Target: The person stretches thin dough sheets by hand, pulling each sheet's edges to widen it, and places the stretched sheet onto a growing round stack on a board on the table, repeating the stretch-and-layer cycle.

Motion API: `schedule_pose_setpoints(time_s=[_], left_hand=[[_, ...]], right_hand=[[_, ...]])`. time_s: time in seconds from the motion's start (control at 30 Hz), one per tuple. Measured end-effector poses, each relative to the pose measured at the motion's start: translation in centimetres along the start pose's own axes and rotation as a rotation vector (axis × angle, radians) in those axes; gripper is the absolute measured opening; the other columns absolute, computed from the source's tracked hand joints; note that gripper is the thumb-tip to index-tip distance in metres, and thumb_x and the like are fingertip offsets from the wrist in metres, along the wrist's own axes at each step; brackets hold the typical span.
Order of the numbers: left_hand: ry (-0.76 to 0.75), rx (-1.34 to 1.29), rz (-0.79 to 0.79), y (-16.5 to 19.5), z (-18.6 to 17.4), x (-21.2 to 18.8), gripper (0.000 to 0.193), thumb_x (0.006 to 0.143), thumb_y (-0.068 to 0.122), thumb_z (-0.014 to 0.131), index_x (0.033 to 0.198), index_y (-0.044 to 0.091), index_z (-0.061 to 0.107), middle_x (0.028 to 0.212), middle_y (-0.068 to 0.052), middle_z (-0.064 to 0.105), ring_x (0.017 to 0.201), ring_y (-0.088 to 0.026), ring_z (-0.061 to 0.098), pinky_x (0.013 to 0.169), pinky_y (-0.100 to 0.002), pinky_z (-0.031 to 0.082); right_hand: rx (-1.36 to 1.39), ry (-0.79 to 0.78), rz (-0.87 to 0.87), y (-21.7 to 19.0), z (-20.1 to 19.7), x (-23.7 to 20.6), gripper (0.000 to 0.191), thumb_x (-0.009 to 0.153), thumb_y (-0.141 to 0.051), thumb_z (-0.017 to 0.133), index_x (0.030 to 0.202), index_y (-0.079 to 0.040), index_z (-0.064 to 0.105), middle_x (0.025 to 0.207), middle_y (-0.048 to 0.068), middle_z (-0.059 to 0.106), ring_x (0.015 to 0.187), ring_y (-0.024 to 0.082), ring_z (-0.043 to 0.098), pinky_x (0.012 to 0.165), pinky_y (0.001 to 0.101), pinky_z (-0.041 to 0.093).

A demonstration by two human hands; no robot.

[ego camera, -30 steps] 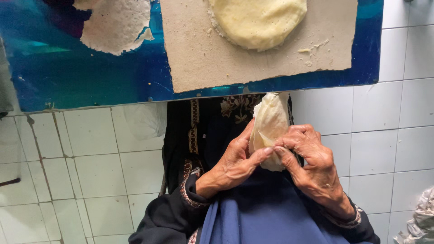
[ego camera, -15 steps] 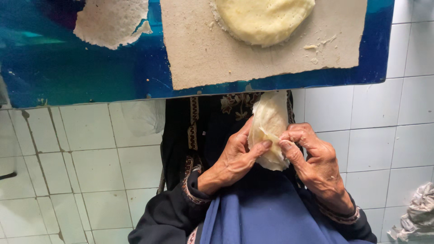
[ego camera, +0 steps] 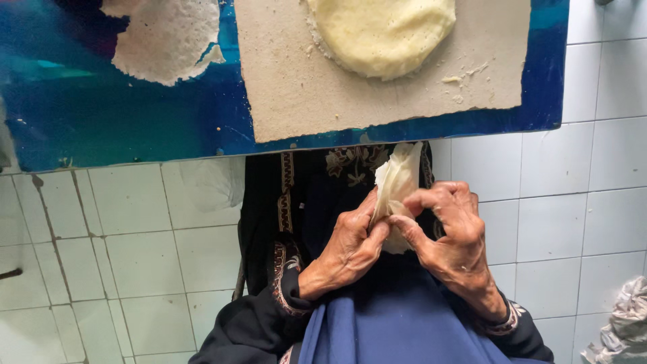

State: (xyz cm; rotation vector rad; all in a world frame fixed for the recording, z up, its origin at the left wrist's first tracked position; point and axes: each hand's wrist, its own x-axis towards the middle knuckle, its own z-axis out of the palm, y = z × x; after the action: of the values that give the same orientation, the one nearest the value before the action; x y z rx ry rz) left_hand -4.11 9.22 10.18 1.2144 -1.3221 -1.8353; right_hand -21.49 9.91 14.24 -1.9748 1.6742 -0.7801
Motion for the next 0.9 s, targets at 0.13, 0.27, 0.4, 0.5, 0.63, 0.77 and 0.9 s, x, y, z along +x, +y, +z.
schedule_pose_setpoints(time_s=[0.13, 0.27, 0.4, 0.5, 0.63, 0.77, 0.9], left_hand=[[-0.019, -0.131, 0.06, -0.2, -0.8, -0.5, 0.045, 0.103, 0.002, 0.053, 0.148, 0.004, 0.053, 0.12, -0.004, 0.068, 0.104, -0.01, 0.061, 0.091, -0.025, 0.053], [-0.089, -0.48, -0.045, -1.2, -1.8, -0.3, 0.048, 0.098, 0.003, 0.055, 0.147, 0.003, 0.054, 0.125, -0.002, 0.068, 0.111, -0.007, 0.062, 0.098, -0.024, 0.052], [0.002, -0.375, -0.068, -2.3, -1.2, 0.0, 0.037, 0.1, 0.014, 0.067, 0.134, 0.001, 0.063, 0.113, -0.005, 0.071, 0.098, -0.007, 0.065, 0.083, -0.024, 0.056], [0.113, -0.413, -0.087, -3.0, -0.2, 0.9, 0.031, 0.102, 0.019, 0.068, 0.126, 0.0, 0.072, 0.107, -0.006, 0.074, 0.091, -0.006, 0.066, 0.077, -0.022, 0.056], [0.127, -0.26, -0.032, -2.6, 0.1, 0.6, 0.026, 0.104, 0.018, 0.067, 0.12, 0.0, 0.076, 0.104, -0.004, 0.071, 0.086, -0.005, 0.062, 0.07, -0.021, 0.052], [0.156, -0.065, 0.264, -1.5, -0.2, 0.4, 0.025, 0.106, 0.018, 0.065, 0.121, -0.001, 0.072, 0.119, -0.001, 0.07, 0.101, -0.008, 0.065, 0.083, -0.022, 0.054], [0.17, -0.182, 0.078, -0.7, -0.9, 0.2, 0.026, 0.102, 0.018, 0.065, 0.119, 0.0, 0.074, 0.112, -0.002, 0.07, 0.094, -0.008, 0.065, 0.078, -0.023, 0.055]], right_hand=[[0.205, -0.013, 0.149, 1.2, 0.1, -0.9, 0.017, 0.098, -0.01, 0.072, 0.114, -0.006, 0.066, 0.112, 0.008, 0.067, 0.101, 0.013, 0.067, 0.09, 0.0254, 0.054], [0.779, -0.114, 0.696, 3.7, 0.3, -1.7, 0.019, 0.101, -0.014, 0.066, 0.113, 0.0, 0.066, 0.096, 0.002, 0.068, 0.086, 0.008, 0.06, 0.078, 0.024, 0.05], [0.798, -0.153, 0.647, 4.4, 1.3, -2.7, 0.02, 0.098, -0.01, 0.068, 0.113, 0.002, 0.066, 0.096, 0.002, 0.066, 0.085, 0.008, 0.057, 0.076, 0.0244, 0.048], [0.799, -0.145, 0.625, 4.2, 1.3, -2.7, 0.025, 0.094, -0.01, 0.067, 0.118, 0.0, 0.064, 0.101, 0.0, 0.068, 0.09, 0.007, 0.06, 0.081, 0.0228, 0.05], [0.502, -0.113, 0.381, 3.6, 1.7, -2.3, 0.034, 0.09, -0.01, 0.075, 0.121, -0.001, 0.064, 0.095, 0.001, 0.066, 0.083, 0.009, 0.06, 0.078, 0.0243, 0.053], [0.351, -0.032, 0.184, 3.7, 1.9, -2.5, 0.029, 0.09, -0.016, 0.08, 0.11, -0.002, 0.065, 0.102, 0.002, 0.067, 0.086, 0.01, 0.063, 0.077, 0.0248, 0.053], [0.703, -0.065, 0.535, 5.1, 1.5, -2.5, 0.023, 0.097, -0.016, 0.074, 0.11, 0.001, 0.07, 0.1, 0.007, 0.07, 0.087, 0.012, 0.062, 0.08, 0.0258, 0.052]])
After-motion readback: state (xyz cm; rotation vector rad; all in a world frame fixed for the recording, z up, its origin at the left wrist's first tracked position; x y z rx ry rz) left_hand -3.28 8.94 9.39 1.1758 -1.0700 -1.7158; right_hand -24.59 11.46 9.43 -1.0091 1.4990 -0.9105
